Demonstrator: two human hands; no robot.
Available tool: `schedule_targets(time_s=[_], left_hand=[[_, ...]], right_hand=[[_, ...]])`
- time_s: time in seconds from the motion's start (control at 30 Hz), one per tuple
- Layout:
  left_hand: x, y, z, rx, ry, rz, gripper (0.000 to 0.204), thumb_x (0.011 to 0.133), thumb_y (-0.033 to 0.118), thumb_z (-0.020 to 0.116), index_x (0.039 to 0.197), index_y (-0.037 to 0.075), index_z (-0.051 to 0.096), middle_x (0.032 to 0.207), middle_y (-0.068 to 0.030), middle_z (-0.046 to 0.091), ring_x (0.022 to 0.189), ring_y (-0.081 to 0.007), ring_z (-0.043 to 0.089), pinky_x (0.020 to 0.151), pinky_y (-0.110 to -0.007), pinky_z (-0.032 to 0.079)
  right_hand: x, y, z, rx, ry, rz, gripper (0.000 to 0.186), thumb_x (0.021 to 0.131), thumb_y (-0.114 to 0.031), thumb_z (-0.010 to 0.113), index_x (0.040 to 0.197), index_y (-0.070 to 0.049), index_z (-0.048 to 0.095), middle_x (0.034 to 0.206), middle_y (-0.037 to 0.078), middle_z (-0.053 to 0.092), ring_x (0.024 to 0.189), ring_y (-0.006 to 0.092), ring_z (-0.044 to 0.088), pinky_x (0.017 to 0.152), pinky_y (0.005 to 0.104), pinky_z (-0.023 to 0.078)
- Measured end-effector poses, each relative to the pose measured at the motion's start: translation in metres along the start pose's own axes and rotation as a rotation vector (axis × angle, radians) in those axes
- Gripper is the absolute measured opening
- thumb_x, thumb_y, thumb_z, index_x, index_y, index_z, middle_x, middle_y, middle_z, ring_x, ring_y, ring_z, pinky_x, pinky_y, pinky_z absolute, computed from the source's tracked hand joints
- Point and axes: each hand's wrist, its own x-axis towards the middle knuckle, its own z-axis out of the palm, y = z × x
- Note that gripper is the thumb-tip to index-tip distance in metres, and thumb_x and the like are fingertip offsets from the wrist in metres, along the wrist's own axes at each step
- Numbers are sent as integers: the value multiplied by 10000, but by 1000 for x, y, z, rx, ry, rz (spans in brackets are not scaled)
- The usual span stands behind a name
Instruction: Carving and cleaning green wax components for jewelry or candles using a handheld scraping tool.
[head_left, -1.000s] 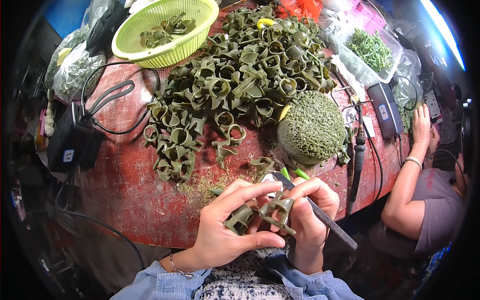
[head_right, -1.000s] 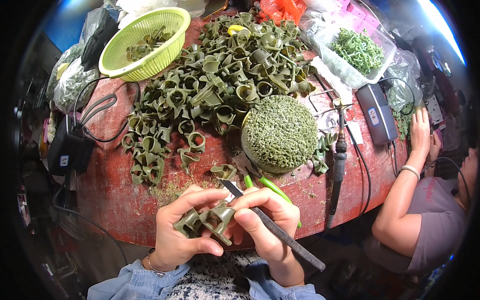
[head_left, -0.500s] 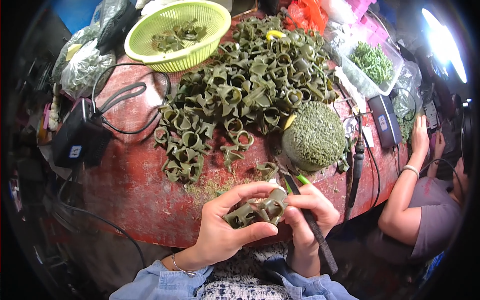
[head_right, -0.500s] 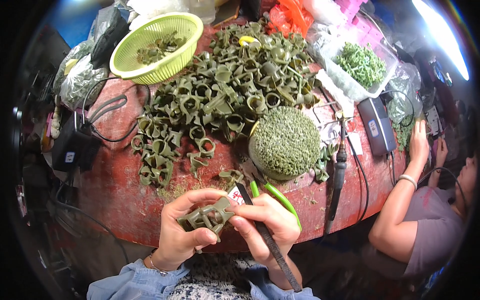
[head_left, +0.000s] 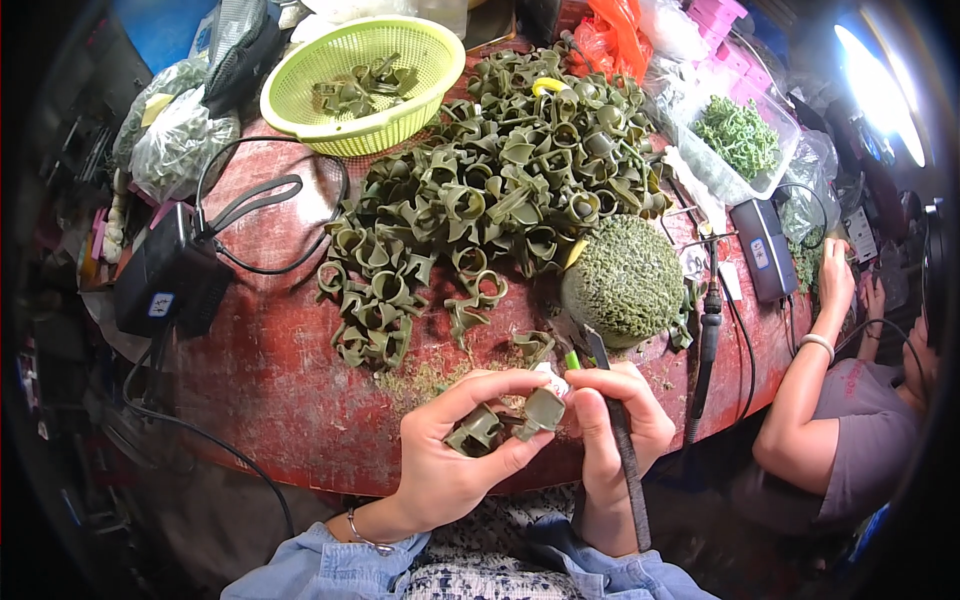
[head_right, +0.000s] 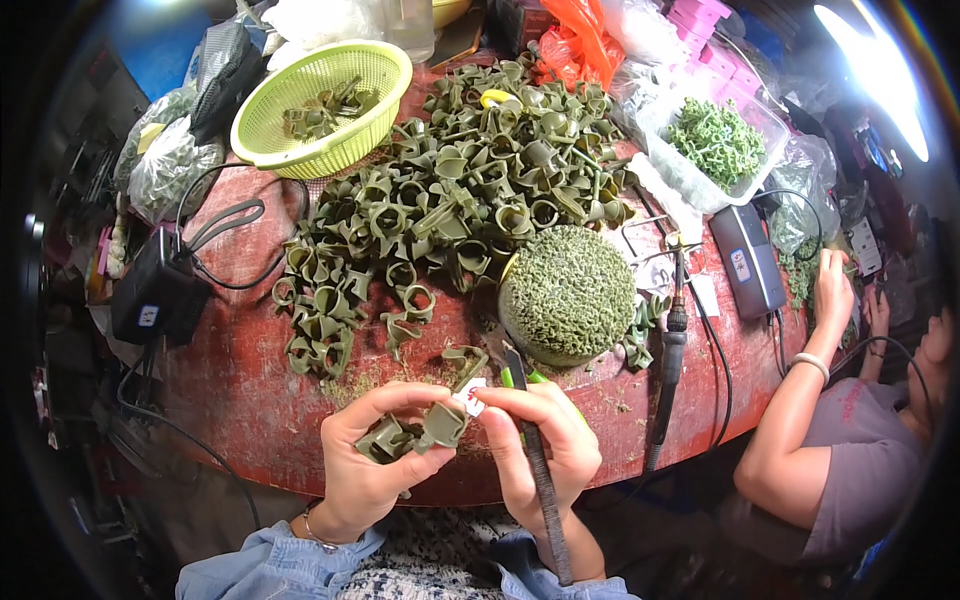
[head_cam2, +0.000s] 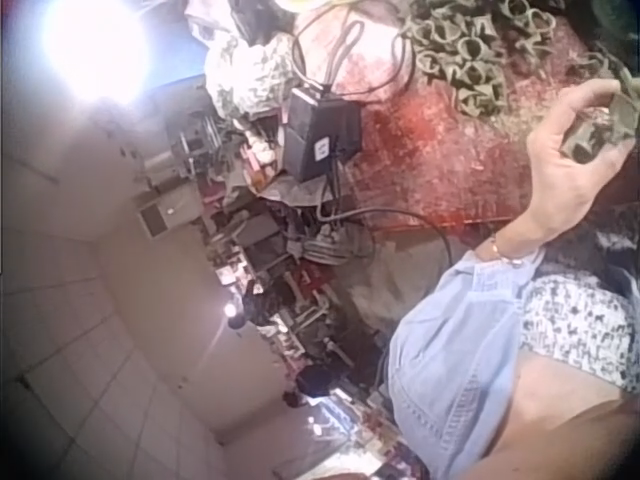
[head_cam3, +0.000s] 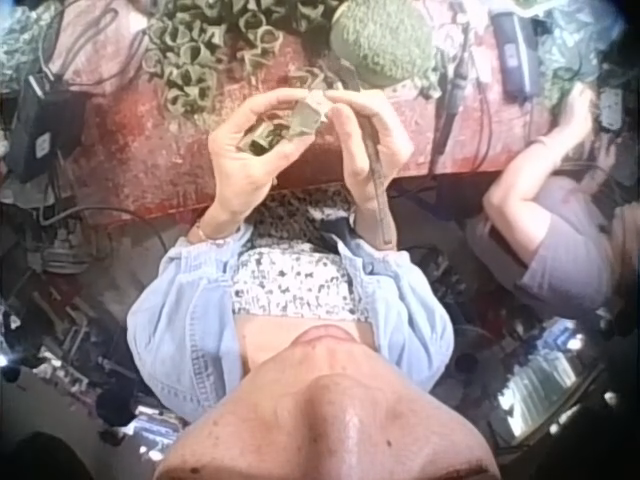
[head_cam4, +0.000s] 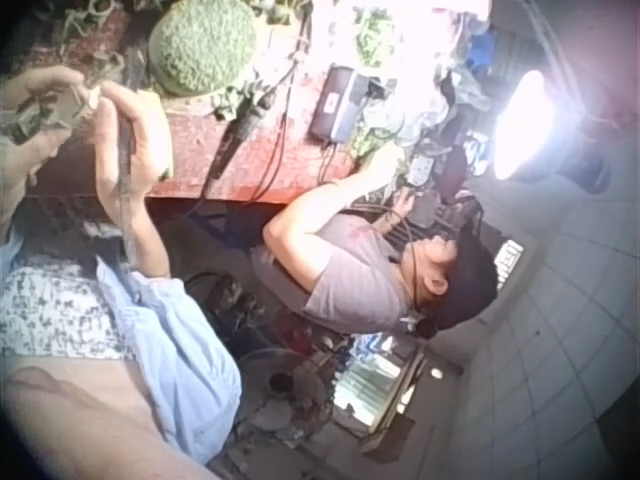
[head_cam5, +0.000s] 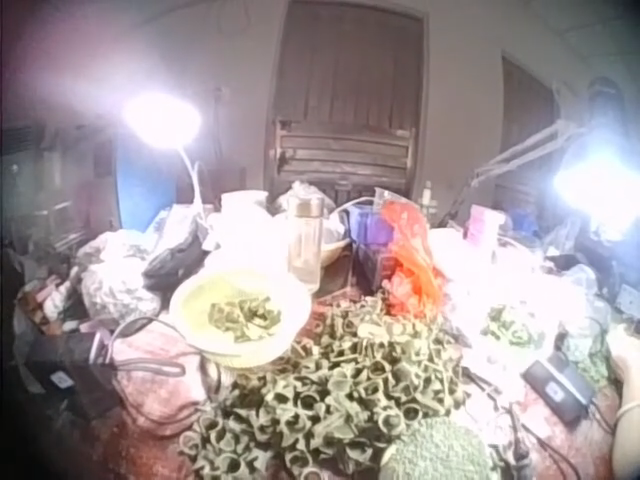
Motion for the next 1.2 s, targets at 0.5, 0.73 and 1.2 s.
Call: schedule_targets(time_s=[0.5,0.73,1.2], left_hand=[[5,11,-7,-225,-169,-310,489,728,66,674,1182,40,496,891,-25,581,718,-56,535,614,-189,444],[4,7,-4,-336,-182,-246,563,679,147,709,1146,-61,473,976,-136,573,561,-77,519,395,-133,324],[1,4,-5,145,3,154,418,670,60,724,1031,-23,533,982,-129,599,771,-78,555,615,-191,456]], right_hand=[[-3,-1,-7,539,-120,223,107,763,16,599,851,43,542,741,142,570,517,127,556,464,202,437],[1,9,-8,124,-156,-126,179,669,44,645,837,-11,618,705,87,596,583,160,536,524,250,418],[-5,8,-8,270,-174,-296,205,796,-62,585,939,83,572,701,169,634,597,233,637,553,302,515]])
